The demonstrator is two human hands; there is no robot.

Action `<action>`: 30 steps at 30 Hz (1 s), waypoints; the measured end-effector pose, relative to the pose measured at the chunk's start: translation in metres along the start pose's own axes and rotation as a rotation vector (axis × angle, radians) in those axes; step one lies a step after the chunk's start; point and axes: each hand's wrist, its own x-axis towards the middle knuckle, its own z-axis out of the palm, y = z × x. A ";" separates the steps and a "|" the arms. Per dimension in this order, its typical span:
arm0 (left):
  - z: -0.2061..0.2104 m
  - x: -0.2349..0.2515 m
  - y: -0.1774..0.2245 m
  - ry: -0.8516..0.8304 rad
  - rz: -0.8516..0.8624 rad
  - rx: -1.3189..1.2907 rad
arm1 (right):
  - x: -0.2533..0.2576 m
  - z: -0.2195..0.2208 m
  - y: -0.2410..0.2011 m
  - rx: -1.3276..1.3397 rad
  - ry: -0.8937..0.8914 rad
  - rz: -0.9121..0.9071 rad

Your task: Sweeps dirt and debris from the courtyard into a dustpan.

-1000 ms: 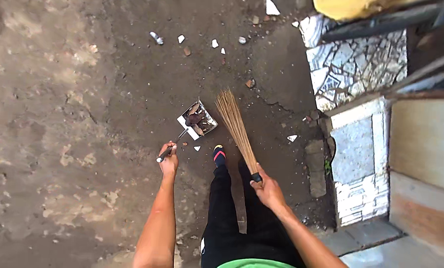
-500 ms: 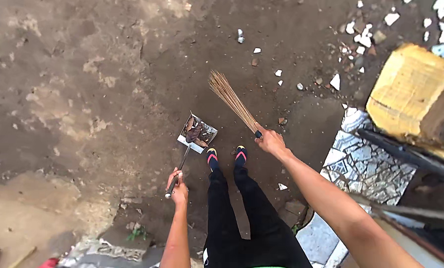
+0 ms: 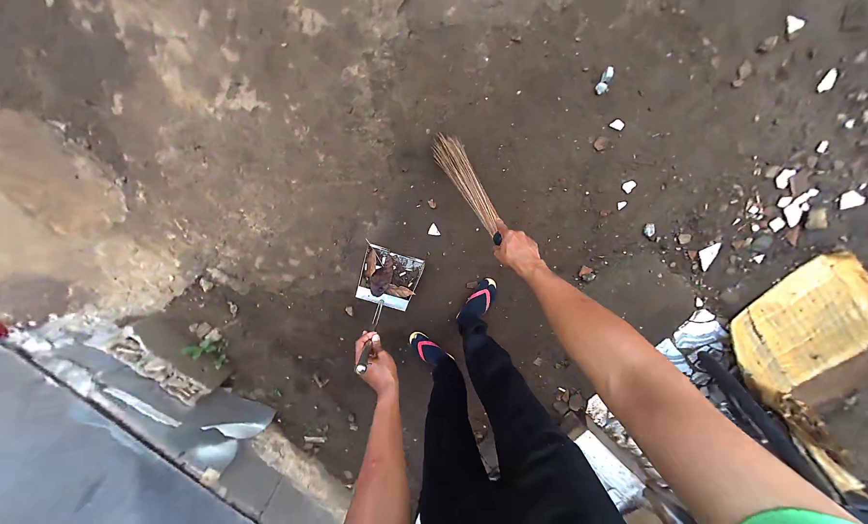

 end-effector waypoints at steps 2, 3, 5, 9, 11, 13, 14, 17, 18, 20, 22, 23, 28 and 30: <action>-0.003 -0.009 -0.015 0.006 -0.058 0.003 | -0.038 0.041 0.000 0.046 -0.019 -0.028; -0.004 -0.010 -0.020 0.005 -0.078 0.011 | -0.062 0.057 0.000 0.039 -0.067 -0.054; -0.005 -0.010 -0.031 0.009 -0.128 0.029 | -0.116 0.079 0.002 0.011 -0.205 -0.073; -0.011 -0.009 -0.053 0.029 -0.215 -0.042 | -0.237 0.091 0.007 -0.013 -0.310 -0.011; -0.023 -0.008 -0.064 0.011 -0.251 -0.085 | -0.281 0.097 0.012 -0.001 -0.297 0.005; -0.036 -0.010 -0.082 0.005 -0.266 -0.142 | -0.301 0.103 0.023 0.055 -0.268 -0.021; -0.042 -0.011 -0.090 0.027 -0.266 -0.175 | -0.303 0.103 0.027 0.060 -0.233 -0.031; -0.062 -0.011 -0.102 0.092 -0.267 -0.276 | -0.296 0.101 0.039 0.055 -0.145 -0.065; -0.071 -0.011 -0.105 0.115 -0.269 -0.298 | -0.290 0.100 0.039 0.058 -0.126 -0.079; -0.089 -0.012 -0.110 0.151 -0.278 -0.322 | -0.272 0.097 0.025 -0.011 -0.071 -0.105; -0.104 -0.013 -0.115 0.169 -0.287 -0.336 | -0.243 0.096 -0.007 -0.130 -0.033 -0.155; -0.110 -0.017 -0.118 0.168 -0.296 -0.338 | -0.225 0.096 -0.028 -0.209 -0.023 -0.187; -0.124 -0.038 -0.139 0.271 -0.287 -0.339 | -0.130 0.122 -0.168 -0.496 -0.028 -0.276; -0.130 -0.044 -0.151 0.334 -0.280 -0.342 | -0.118 0.153 -0.211 -0.539 -0.046 -0.269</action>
